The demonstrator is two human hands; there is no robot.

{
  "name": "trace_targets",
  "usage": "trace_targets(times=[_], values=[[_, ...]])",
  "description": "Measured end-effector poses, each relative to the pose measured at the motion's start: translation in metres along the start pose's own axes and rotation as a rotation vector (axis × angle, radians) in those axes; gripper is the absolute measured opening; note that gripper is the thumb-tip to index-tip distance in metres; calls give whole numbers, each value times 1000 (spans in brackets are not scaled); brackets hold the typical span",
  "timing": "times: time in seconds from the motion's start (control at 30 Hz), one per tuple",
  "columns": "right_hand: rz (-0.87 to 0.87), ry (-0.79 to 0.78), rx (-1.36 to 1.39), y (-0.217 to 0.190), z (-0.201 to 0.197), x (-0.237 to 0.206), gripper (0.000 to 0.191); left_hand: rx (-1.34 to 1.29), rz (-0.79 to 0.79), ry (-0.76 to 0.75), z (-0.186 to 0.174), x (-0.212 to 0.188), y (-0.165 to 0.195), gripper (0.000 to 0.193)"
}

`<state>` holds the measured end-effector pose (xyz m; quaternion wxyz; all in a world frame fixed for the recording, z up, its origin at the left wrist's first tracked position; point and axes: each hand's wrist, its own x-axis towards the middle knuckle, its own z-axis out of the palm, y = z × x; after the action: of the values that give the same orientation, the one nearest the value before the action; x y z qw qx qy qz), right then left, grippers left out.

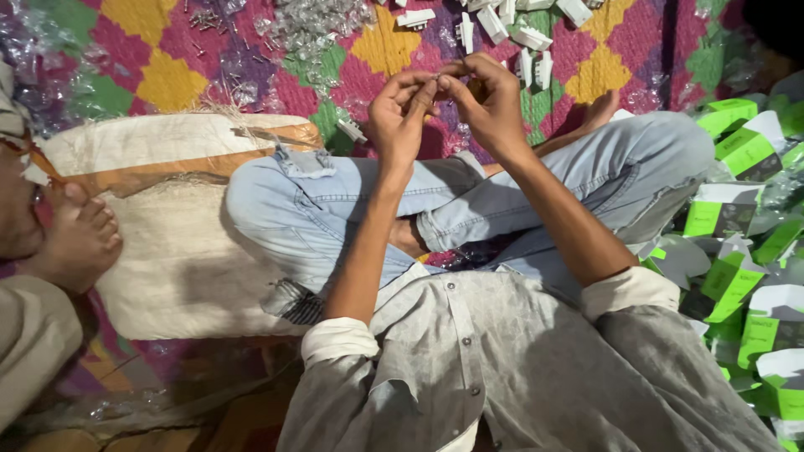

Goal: The person sits on a patterned mat and repeatedly picks up small white plastic electrical components and metal screws. They insert the screws into the components by hand and place the assembled units into a growing pile. The person continues this repetitive assembly process throughout the clip.

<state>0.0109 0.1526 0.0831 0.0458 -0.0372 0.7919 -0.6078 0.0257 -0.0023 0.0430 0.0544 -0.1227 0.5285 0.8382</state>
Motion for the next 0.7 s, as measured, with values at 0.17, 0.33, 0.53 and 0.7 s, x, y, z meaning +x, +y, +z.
trace_targets(times=[0.17, 0.33, 0.53, 0.7], values=[[3, -2, -82, 0, -4, 2, 9, 404, 218, -17, 5, -6, 17, 26], [88, -55, 102, 4, -3, -2, 10, 403, 208, 23, 0, -5, 12, 18], [111, 43, 243, 6, 15, -7, 10, 24, 41, 101, 1, 1, -18, 14], [81, 89, 351, 8, 23, -11, 10, -191, -58, 20, 4, 1, -34, 16]])
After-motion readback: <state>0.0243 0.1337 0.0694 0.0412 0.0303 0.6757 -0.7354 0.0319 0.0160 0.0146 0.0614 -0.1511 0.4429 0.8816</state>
